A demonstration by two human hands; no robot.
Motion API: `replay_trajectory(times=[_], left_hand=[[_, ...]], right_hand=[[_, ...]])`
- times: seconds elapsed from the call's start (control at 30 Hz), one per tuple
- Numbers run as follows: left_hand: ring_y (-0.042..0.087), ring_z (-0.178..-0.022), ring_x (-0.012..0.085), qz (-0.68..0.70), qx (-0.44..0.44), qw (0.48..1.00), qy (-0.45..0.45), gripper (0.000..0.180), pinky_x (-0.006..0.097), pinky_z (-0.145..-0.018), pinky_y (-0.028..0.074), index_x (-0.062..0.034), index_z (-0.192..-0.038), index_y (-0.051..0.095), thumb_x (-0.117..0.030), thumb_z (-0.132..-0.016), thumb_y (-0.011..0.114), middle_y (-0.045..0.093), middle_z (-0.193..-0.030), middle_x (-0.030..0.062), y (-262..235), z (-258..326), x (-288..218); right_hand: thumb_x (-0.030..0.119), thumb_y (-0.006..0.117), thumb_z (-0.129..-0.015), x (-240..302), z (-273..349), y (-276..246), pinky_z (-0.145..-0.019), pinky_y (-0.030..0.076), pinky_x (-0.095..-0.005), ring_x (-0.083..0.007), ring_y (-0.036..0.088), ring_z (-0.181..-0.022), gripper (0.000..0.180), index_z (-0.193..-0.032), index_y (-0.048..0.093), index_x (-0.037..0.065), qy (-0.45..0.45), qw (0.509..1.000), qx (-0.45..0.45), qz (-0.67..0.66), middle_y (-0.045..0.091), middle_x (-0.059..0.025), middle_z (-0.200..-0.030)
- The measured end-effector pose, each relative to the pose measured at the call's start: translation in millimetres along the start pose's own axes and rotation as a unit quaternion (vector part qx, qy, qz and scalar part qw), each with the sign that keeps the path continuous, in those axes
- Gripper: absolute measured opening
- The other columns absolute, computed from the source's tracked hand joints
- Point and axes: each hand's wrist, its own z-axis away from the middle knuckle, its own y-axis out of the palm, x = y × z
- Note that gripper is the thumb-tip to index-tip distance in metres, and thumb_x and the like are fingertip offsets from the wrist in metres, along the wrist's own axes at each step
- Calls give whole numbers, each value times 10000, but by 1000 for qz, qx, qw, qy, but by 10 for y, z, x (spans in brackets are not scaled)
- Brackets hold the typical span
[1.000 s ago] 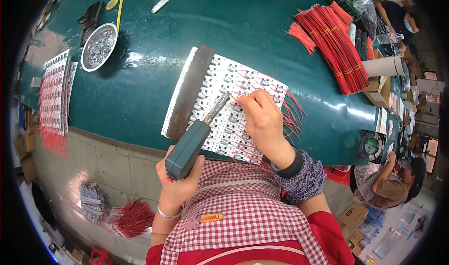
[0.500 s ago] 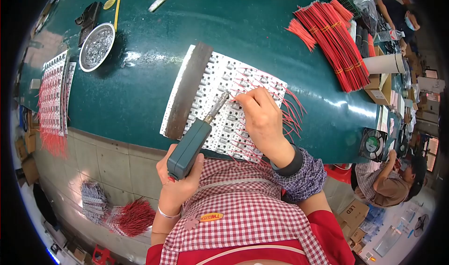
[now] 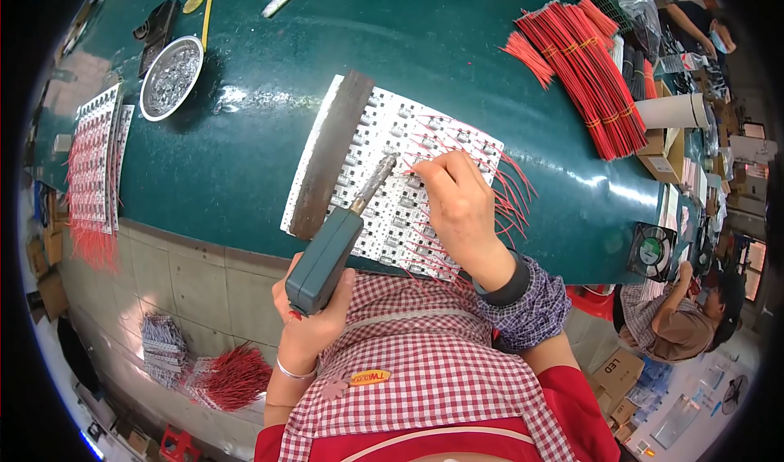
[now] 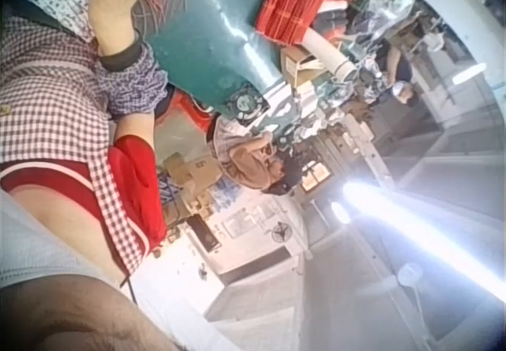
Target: The person attaches wires to a circuit board by positioning individual wires onto the board by hand and soldering them in place using a soldering iron.
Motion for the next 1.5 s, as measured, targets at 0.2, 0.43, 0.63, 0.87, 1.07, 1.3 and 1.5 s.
replay_trajectory(times=[0.2,0.43,0.63,0.87,1.07,1.3,1.5], left_hand=[[611,-671,96,11,11,1000,-19,155,244,-585,476,46,-942,683,57,-799,740,669,-848,70,29,-42,-44],[592,-649,95,8,12,999,-39,150,246,-574,472,38,-939,683,56,-798,733,658,-825,68,34,-39,-51],[579,-617,107,-12,8,1000,5,143,247,-545,461,33,-911,684,52,-782,742,641,-790,65,5,-15,8],[588,-618,120,2,-21,1000,8,147,252,-542,467,23,-909,691,44,-778,755,652,-809,74,9,12,26],[609,-642,124,13,-25,999,-15,164,249,-564,481,28,-930,693,45,-780,755,666,-832,78,3,28,-7],[626,-666,119,-8,-21,1000,-16,176,243,-589,497,38,-957,699,46,-790,754,679,-856,82,-33,49,-12],[644,-685,120,-22,3,1000,-11,188,245,-604,509,52,-965,700,51,-788,762,690,-872,91,-61,71,-34]], right_hand=[[-60,623,-745,8,5,2,-615,511,-385,-265,605,-811,261,-983,640,44,-1,1000,-8,1,561,-89,-878],[-63,623,-740,7,7,11,-639,514,-384,-273,604,-812,262,-985,634,28,-8,1000,-9,4,560,-99,-879],[-62,622,-742,10,6,10,-641,513,-383,-273,602,-812,259,-985,633,29,-10,1000,-7,9,558,-97,-877],[-45,632,-747,13,16,23,-629,507,-374,-265,594,-803,248,-984,632,29,-18,1000,-14,21,556,-93,-875],[-39,647,-758,46,-3,15,-625,495,-372,-254,590,-791,212,-960,659,27,-18,999,-30,13,560,-84,-861],[-81,731,-725,42,9,-11,-584,448,-371,-254,561,-700,247,-939,705,41,-31,999,-35,-3,561,-74,-762],[-42,678,-759,-6,17,25,-587,455,-381,-245,561,-695,201,-938,688,49,-32,998,-33,-33,524,-71,-751]])
